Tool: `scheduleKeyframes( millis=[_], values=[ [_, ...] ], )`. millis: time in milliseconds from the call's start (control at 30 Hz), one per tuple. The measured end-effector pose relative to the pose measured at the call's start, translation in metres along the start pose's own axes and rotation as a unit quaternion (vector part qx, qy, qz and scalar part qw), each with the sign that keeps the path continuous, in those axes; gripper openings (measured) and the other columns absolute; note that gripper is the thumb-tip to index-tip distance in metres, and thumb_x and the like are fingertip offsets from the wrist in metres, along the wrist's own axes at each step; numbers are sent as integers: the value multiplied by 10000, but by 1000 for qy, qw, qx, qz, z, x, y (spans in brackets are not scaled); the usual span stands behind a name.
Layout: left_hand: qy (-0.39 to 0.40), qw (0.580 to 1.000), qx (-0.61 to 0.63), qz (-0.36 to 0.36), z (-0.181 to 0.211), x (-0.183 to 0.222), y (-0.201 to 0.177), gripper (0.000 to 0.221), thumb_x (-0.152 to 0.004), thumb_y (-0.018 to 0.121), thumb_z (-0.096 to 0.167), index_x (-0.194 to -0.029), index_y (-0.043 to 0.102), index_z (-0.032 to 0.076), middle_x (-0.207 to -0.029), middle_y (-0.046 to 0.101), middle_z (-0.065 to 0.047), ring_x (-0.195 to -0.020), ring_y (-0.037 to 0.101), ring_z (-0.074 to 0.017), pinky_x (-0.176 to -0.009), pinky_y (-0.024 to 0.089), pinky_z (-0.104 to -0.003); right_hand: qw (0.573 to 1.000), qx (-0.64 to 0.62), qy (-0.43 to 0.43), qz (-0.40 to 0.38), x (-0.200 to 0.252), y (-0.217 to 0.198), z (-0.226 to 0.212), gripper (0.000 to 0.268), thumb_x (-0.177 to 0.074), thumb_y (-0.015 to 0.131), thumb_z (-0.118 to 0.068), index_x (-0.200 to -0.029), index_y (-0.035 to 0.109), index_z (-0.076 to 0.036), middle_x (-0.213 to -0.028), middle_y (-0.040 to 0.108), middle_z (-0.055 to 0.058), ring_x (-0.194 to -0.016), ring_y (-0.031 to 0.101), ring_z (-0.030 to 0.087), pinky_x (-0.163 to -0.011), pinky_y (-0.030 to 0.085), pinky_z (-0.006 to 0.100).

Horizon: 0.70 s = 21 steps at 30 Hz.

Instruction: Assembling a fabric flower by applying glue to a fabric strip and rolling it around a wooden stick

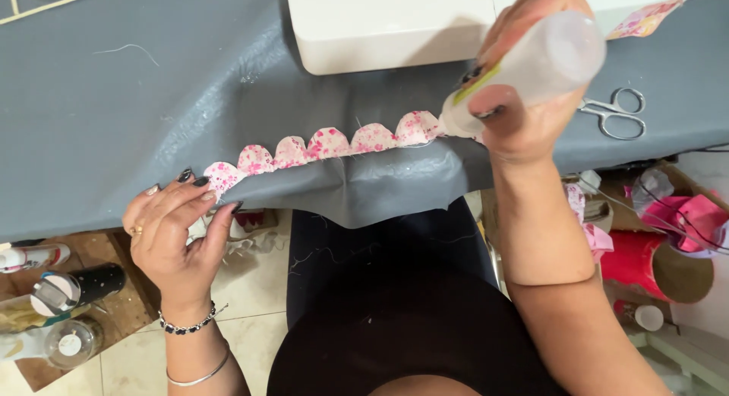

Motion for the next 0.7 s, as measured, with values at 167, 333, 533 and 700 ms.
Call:
scheduleKeyframes(
  millis=[167, 333, 533, 700],
  values=[
    [0, 1000, 1, -19, 4, -3, 1, 261, -974, 892, 88, -1025, 646, 15, -1092, 758, -174, -1059, 738, -394, -1094, 415, -471, 999, 39, 12, 19, 3, -12, 1, 600, -827, 739, -617, -923, 501, -75, -808, 441, 52, -663, 471, 193, -650, 369, 349],
    [-15, 1000, 3, -11, -4, 5, 3, 300, -956, 931, 63, -1006, 640, 11, -1093, 757, -163, -1055, 733, -389, -1098, 412, -478, 998, 36, 10, 49, 1, -25, 2, 601, -799, 753, -637, -894, 513, -94, -797, 435, 34, -646, 453, 179, -622, 351, 333],
    [-16, 1000, -13, -9, -8, 11, 3, 268, -955, 935, 80, -997, 683, -2, -1099, 760, -163, -1079, 724, -372, -1113, 425, -478, 996, 17, -8, 92, 4, -43, 7, 595, -795, 765, -645, -891, 520, -111, -786, 455, 17, -684, 427, 162, -641, 358, 338],
    [-18, 1000, -18, -9, -7, 10, 3, 262, -963, 940, 75, -1002, 692, 0, -1109, 754, -153, -1082, 714, -359, -1109, 439, -485, 995, 22, -6, 101, 6, -51, 11, 606, -809, 756, -643, -856, 510, -92, -772, 433, 28, -662, 417, 168, -615, 353, 342]
  ],
)
Point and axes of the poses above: each hand's wrist, its own x-axis away from the middle knuckle, its own y-axis out of the palm, z = x × y, the point moved 8 cm from there along -x, towards the middle knuckle
